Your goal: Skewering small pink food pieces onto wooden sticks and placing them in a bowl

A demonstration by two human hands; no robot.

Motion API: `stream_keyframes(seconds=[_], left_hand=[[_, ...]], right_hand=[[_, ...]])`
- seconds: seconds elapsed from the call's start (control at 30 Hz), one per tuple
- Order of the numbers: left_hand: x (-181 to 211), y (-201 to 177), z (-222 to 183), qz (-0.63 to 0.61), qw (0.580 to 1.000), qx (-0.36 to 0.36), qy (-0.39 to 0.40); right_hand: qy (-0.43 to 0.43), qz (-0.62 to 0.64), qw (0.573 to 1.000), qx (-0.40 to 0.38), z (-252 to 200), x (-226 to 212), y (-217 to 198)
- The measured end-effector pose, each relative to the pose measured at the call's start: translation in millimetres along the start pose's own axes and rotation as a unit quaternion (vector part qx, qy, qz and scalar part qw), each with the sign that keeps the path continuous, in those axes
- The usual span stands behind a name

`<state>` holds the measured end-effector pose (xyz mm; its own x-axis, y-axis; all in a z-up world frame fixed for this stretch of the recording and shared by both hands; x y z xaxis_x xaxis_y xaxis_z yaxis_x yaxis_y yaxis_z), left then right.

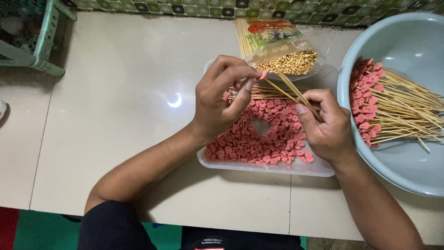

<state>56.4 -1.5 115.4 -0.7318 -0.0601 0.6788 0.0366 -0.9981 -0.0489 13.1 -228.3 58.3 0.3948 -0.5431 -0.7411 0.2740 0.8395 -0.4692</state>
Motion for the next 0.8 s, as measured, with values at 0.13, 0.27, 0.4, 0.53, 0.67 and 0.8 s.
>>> stream_keyframes(seconds=[0.13, 0.27, 0.4, 0.53, 0.67, 0.8], left_hand=[[8.7, 1.2, -0.2, 0.086, 0.995, -0.022, 0.054], [-0.4, 2.1, -2.0, 0.054, 0.998, -0.007, 0.039], [-12.0, 2.1, -1.7, 0.000, 1.000, -0.011, 0.002], [-3.9, 2.2, 1.7, 0.015, 1.000, -0.012, 0.009], [0.4, 3.6, 2.8, 0.039, 0.999, -0.025, 0.009], [1.1, 5.8, 1.5, 0.043, 0.999, -0.032, 0.006]], right_hand=[[-0.014, -0.021, 1.000, 0.002, -0.5, -6.2, -0.6], [-0.016, -0.013, 1.000, 0.001, 1.0, -6.9, 0.6], [-0.028, -0.020, 0.999, 0.000, 3.6, -11.5, 0.2], [-0.030, -0.031, 0.999, -0.003, 2.0, -12.1, 1.0], [-0.023, -0.028, 0.999, -0.005, 1.3, -9.3, 2.0], [-0.023, -0.028, 0.999, -0.003, 2.0, -12.7, 1.8]])
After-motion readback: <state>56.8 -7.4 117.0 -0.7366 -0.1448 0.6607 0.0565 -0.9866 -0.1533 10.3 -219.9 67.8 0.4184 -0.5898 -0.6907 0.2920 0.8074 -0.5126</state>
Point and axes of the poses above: each hand's wrist, its own z-axis towards the middle knuckle, its own y-axis out of the palm, x = y × z, the point moved 9 cm from there along z, towards the middle knuckle, and after that the axes turned 6 degrees about x, right-handed, at the moved point
